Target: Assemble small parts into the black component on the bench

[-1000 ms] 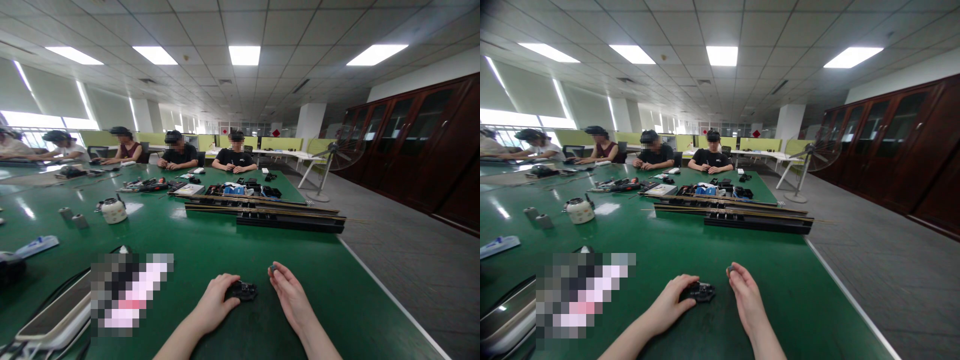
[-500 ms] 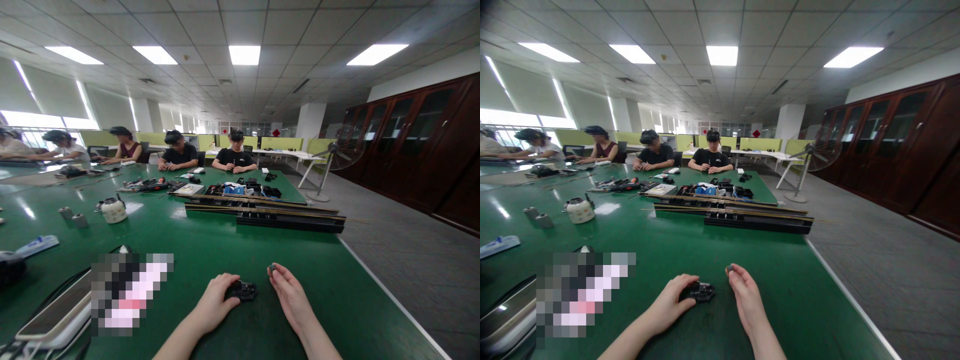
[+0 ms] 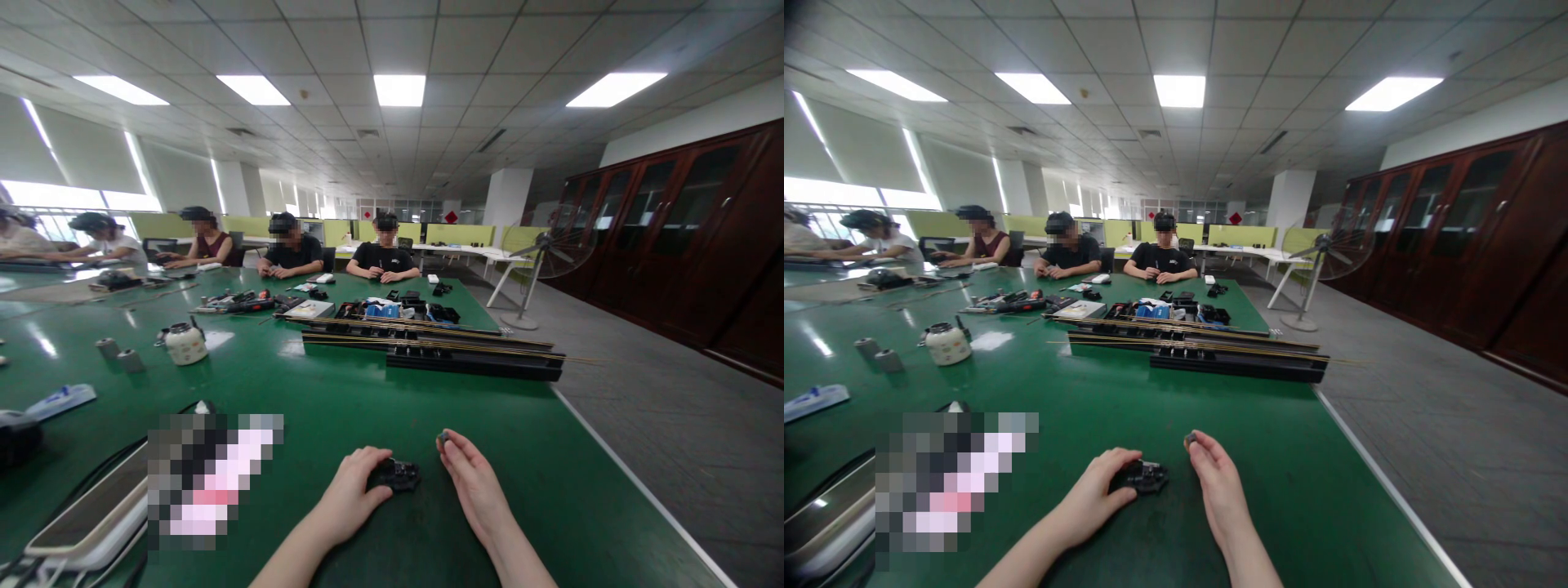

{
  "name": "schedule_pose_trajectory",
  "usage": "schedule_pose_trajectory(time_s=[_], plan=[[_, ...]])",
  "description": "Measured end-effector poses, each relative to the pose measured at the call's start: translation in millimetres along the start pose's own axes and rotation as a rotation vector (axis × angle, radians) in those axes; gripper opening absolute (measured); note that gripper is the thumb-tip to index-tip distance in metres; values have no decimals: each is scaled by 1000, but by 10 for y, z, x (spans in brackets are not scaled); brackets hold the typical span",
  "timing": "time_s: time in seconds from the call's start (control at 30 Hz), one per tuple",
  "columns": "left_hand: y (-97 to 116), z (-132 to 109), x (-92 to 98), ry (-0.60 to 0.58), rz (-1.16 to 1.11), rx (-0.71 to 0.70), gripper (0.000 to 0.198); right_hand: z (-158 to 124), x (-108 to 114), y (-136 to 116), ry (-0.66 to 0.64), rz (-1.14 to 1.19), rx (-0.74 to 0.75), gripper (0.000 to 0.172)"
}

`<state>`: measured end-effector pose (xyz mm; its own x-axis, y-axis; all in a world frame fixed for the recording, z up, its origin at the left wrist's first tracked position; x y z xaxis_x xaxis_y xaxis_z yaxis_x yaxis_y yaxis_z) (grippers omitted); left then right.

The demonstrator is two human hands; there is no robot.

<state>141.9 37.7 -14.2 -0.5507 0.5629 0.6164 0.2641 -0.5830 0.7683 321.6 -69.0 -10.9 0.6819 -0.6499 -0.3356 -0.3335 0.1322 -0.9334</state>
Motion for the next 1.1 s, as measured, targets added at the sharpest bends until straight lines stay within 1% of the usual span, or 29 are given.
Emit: schedule_pose_trajectory(time_s=[0.3, 0.67, 0.8, 0.97, 1.1], plan=[[1, 11, 2, 3, -7, 1, 42, 21, 2, 70, -30, -96, 38, 43], [-2, 5, -4, 4, 9, 11, 42, -28, -77, 87, -140, -311, 108, 37], [-7, 8, -7, 2, 2, 4, 42, -56, -108, 89, -164, -445, 177, 33], [-27, 8, -14, 9, 2, -16, 42, -144, -162, 37, -161, -667, 246, 23], [-34, 10, -18, 6, 18, -24, 41, -191, -199, 39, -225, -747, 339, 19]])
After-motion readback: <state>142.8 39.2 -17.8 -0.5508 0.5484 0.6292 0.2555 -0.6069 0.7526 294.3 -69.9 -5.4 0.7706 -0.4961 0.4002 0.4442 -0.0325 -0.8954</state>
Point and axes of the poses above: each hand's wrist, its own z-axis towards the middle knuckle, its own x-axis out of the back of the hand, y = z × x, the point moved 1 cm from there along z, towards the middle knuckle, and after that the axes turned 8 degrees about -z, right-handed, at the moved point
